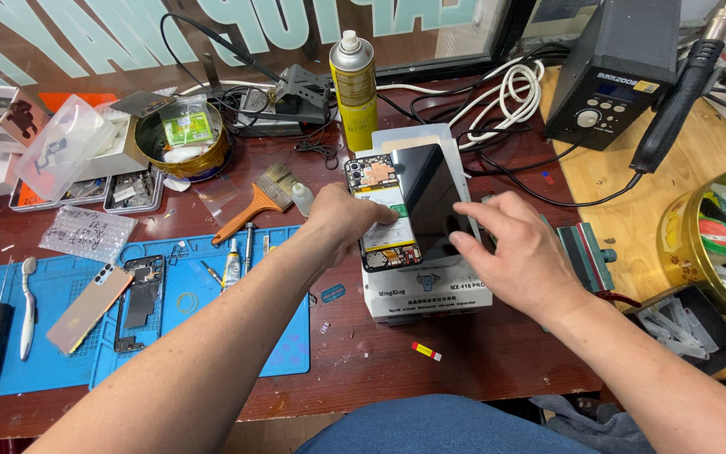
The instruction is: The person aligns a smartphone display assembly with the phone's internal chassis and repeatedly presses along the edges to seat the screen. The person also briefly handles a separate display component before returning to the main assembly.
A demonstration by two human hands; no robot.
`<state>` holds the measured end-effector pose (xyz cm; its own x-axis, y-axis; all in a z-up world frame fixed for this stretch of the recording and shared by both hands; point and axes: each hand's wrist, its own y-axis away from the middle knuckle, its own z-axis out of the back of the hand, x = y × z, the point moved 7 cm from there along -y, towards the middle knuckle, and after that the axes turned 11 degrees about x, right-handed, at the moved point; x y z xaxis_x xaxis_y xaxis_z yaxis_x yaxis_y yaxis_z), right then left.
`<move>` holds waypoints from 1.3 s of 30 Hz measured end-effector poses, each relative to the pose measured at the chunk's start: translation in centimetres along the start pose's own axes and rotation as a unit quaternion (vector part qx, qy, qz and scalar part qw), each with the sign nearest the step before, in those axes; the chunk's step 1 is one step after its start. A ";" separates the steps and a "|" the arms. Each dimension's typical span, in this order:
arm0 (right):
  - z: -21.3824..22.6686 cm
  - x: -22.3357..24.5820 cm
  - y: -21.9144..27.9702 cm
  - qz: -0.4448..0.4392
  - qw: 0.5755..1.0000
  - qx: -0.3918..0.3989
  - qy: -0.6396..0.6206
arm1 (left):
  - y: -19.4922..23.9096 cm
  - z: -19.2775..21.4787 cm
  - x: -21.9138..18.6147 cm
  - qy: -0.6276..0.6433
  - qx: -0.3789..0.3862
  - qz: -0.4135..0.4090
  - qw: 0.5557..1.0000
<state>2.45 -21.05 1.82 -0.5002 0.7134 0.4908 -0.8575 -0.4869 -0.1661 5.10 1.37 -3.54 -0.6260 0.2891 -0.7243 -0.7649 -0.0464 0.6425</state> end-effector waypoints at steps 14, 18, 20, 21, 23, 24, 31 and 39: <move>-3.1 3.4 -3.9 -0.078 0.992 0.019 0.098 | -0.4 -0.4 0.0 0.080 0.027 -0.048 0.995; -3.2 3.2 -4.3 -0.102 0.990 0.020 0.096 | -0.7 -0.3 0.6 0.107 0.047 -0.044 0.992; -3.2 2.9 -4.4 -0.124 0.987 0.030 0.097 | -1.1 -0.2 0.9 0.113 0.058 -0.039 0.991; -3.2 2.9 -4.4 -0.134 0.986 0.036 0.097 | -1.2 -0.2 1.1 0.113 0.063 -0.038 0.991; -3.0 3.2 -4.6 -0.144 0.982 0.040 0.118 | -1.6 -0.2 1.5 0.123 0.075 -0.041 0.989; -2.9 3.3 -4.7 -0.151 0.979 0.042 0.129 | -1.8 -0.3 1.7 0.132 0.082 -0.045 0.987; -2.7 2.5 -4.6 -0.281 0.946 0.117 0.106 | -2.5 -0.7 2.6 0.160 0.118 -0.035 0.979; -2.8 2.1 -4.1 -0.322 0.935 0.115 0.094 | -1.3 -0.8 1.6 0.126 0.084 -0.058 0.987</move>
<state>4.51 -16.12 1.12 0.0800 0.9613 0.2635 -0.9506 -0.0060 0.3103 4.97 1.14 -5.69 -0.5703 0.0354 -0.8207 -0.8104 0.1387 0.5692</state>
